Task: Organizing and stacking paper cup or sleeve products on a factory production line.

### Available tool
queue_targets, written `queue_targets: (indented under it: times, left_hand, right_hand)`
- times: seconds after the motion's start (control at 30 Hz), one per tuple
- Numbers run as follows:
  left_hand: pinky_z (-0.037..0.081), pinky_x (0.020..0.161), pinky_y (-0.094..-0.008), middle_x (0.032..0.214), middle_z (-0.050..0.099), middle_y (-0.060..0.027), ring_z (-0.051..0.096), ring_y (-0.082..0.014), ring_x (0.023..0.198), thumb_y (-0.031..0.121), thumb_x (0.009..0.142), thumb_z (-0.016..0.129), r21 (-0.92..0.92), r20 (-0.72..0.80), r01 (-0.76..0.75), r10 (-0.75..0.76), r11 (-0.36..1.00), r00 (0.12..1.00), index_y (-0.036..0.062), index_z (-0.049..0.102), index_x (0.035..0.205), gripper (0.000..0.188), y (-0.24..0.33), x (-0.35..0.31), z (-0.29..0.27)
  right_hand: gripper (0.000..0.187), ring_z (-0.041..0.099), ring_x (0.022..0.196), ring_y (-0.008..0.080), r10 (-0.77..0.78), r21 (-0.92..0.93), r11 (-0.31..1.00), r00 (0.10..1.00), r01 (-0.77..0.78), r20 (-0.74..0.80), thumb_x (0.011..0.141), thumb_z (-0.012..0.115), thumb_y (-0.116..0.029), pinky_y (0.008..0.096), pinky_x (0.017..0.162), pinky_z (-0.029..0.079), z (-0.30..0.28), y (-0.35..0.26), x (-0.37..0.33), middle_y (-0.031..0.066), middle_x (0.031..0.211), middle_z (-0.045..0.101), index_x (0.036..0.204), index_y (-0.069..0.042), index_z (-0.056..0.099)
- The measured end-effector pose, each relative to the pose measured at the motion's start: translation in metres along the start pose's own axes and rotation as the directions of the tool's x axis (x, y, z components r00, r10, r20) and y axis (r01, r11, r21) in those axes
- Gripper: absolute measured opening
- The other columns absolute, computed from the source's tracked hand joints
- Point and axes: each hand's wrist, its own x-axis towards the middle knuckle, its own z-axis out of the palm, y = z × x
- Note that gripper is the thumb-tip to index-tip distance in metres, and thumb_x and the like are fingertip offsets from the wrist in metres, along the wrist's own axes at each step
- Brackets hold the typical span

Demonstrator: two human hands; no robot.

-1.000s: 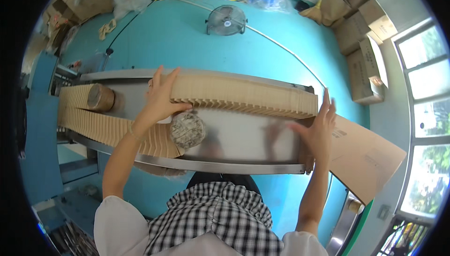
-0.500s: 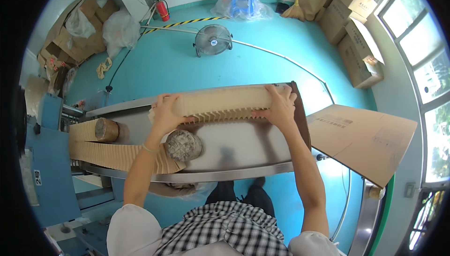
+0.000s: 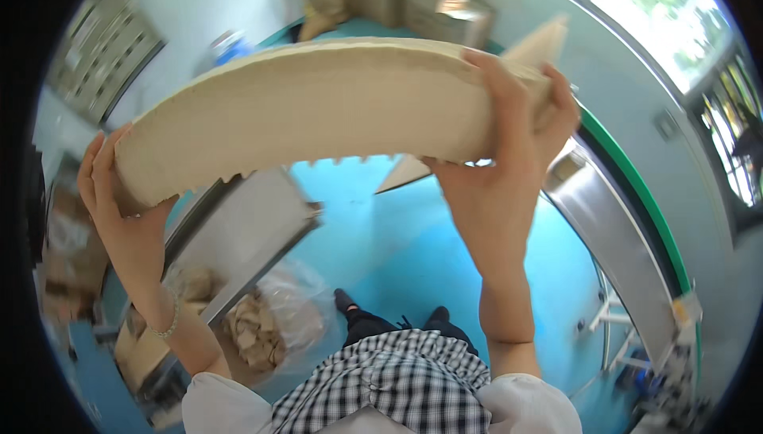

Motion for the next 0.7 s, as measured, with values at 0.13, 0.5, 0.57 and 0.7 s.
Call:
queue_targets:
  times: [0.13, 0.5, 0.57, 0.7]
  left_hand:
    - [0.038, 0.107, -0.0469, 0.139, 0.047, -0.0127, 0.044, -0.0348, 0.131, 0.009, 0.056, 0.088, -0.238, -0.022, -0.279, 0.282, 0.930, 0.959, 0.0209, 0.066, 0.124, 0.072, 0.175, 0.011, 0.095]
    - [0.038, 0.099, -0.0608, 0.137, 0.042, -0.0166, 0.038, -0.0441, 0.123, 0.033, 0.052, 0.095, -0.711, 0.536, -0.023, 0.562, 0.703, 0.630, 0.0333, 0.063, 0.120, 0.075, 0.544, -0.200, 0.409]
    - [0.039, 0.100, -0.0594, 0.141, 0.041, -0.0173, 0.038, -0.0443, 0.126, 0.038, 0.052, 0.095, -0.630, 0.717, -0.003, 0.584, 0.776, 0.381, 0.0332, 0.061, 0.125, 0.081, 0.589, -0.211, 0.424]
    - [0.039, 0.098, -0.0712, 0.143, 0.041, -0.0194, 0.042, -0.0532, 0.128, 0.047, 0.057, 0.093, -0.640, 0.768, 0.024, 0.640, 0.768, 0.004, 0.0332, 0.052, 0.140, 0.094, 0.610, -0.234, 0.527]
  right_hand:
    - [0.084, 0.040, 0.134, 0.0349, 0.103, -0.360, 0.913, 0.961, -0.194, -0.258, 0.057, 0.088, 0.000, 0.0451, 0.104, 0.042, -0.166, 0.117, -0.030, 0.0119, 0.146, 0.039, 0.133, -0.021, 0.058]
    - [0.081, 0.040, 0.131, 0.0441, 0.634, -0.733, 0.294, 0.699, -0.614, -0.331, 0.060, 0.091, -0.015, 0.0502, 0.108, 0.038, -0.410, 0.381, -0.194, 0.0187, 0.146, 0.036, 0.132, -0.024, 0.057]
    - [0.080, 0.043, 0.129, 0.0442, 0.728, -0.782, 0.223, 0.633, -0.582, -0.263, 0.058, 0.091, -0.023, 0.0501, 0.108, 0.038, -0.449, 0.435, -0.225, 0.0193, 0.142, 0.040, 0.131, -0.026, 0.058]
    - [0.095, 0.055, 0.118, 0.0433, 0.983, -0.745, 0.101, 0.179, -0.659, -0.025, 0.053, 0.093, -0.041, 0.0474, 0.103, 0.045, -0.476, 0.518, -0.221, 0.0232, 0.129, 0.055, 0.137, -0.022, 0.054]
